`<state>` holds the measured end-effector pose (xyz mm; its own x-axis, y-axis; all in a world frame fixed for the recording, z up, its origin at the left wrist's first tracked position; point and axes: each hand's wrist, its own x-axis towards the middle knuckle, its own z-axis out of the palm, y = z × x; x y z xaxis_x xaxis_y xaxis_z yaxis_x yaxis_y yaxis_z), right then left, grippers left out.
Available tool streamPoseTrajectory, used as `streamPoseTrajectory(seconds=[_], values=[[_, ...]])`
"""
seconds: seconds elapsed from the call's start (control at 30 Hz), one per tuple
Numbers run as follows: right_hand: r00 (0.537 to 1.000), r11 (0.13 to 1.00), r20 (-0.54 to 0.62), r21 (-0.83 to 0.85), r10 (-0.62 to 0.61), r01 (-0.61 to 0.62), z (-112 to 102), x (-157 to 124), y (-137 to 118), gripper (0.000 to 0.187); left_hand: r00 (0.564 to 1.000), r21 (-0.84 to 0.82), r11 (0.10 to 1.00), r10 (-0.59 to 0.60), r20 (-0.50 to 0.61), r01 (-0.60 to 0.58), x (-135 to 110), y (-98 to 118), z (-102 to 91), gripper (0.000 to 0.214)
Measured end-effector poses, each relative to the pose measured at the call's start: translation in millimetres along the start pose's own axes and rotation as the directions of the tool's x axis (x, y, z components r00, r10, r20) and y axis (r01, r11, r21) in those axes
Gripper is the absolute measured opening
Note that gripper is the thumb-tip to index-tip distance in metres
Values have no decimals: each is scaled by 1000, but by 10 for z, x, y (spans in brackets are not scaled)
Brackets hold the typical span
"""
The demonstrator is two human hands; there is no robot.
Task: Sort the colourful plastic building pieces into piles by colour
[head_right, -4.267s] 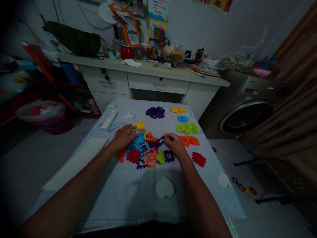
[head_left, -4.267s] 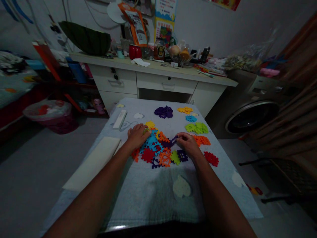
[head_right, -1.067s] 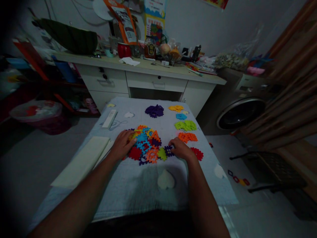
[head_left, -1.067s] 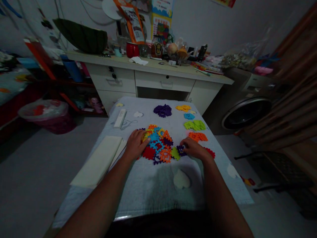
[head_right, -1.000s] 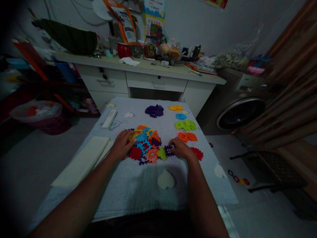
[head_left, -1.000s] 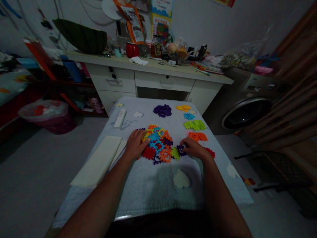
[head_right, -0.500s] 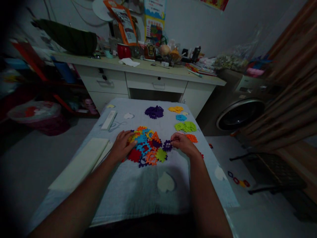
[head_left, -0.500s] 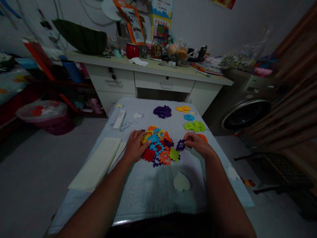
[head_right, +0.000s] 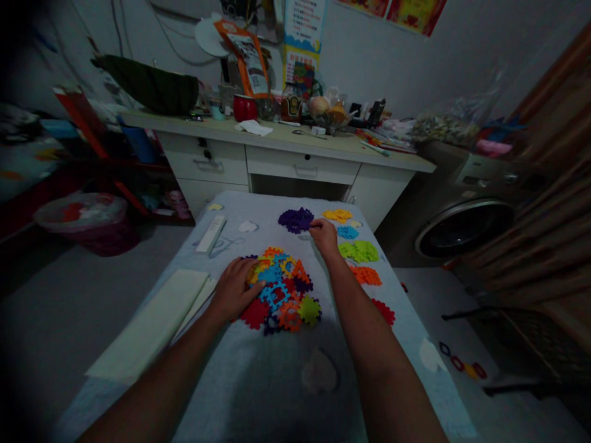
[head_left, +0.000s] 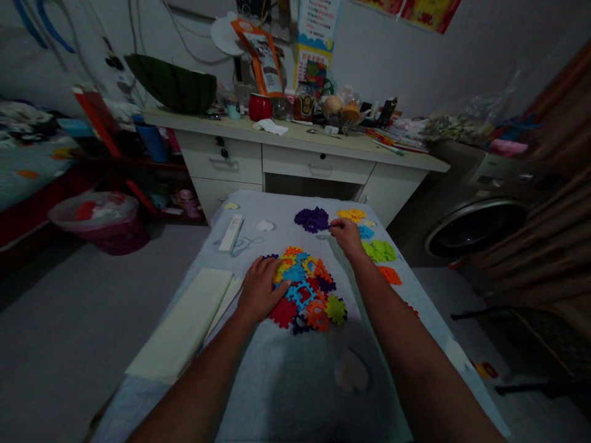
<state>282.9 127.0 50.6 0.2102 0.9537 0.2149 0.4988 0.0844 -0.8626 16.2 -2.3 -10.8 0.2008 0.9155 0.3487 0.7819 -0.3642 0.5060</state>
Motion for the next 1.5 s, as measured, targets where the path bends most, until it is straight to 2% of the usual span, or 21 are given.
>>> streamPoseTrajectory(seconds=[0.13,0.3,0.57,0.77,0.9,1.03,1.13,1.23,1.37,1.5], values=[[994,990,-79,-123,-79,69,250,281,-21,20,1000,-2,1000,-5,-3,5,-7,-17,20,55],[965,958,-165,-238,-202,159,492,470,-55,25,1000,-17,999,-28,-12,28,-12,10,8,55],[980,914,-58,-376,-190,155,671,496,13,34,999,-30,999,-40,-1,40,-13,27,-15,55],[981,894,69,-403,-184,196,585,398,48,39,999,-34,999,-35,-12,35,-12,37,-16,55],[976,898,64,-383,-208,216,404,228,47,36,1000,-34,999,-29,10,30,-11,41,-24,56],[970,918,67,-315,-232,242,145,-75,113,29,1000,-29,999,-19,5,19,-9,26,-21,55],[976,936,129,-285,-175,205,-55,-360,173,25,1000,-20,1000,-9,9,9,-7,16,-17,56],[965,946,238,-274,-105,171,-203,-652,197,23,1000,-23,1000,-9,-6,9,-7,8,-11,56],[943,958,326,-246,-61,147,-256,-990,145,23,1000,-26,1000,-1,-20,0,-8,-6,0,56],[922,977,382,-164,-64,136,-191,-1171,72,35,999,-23,999,23,-22,-24,-11,-21,3,58]])
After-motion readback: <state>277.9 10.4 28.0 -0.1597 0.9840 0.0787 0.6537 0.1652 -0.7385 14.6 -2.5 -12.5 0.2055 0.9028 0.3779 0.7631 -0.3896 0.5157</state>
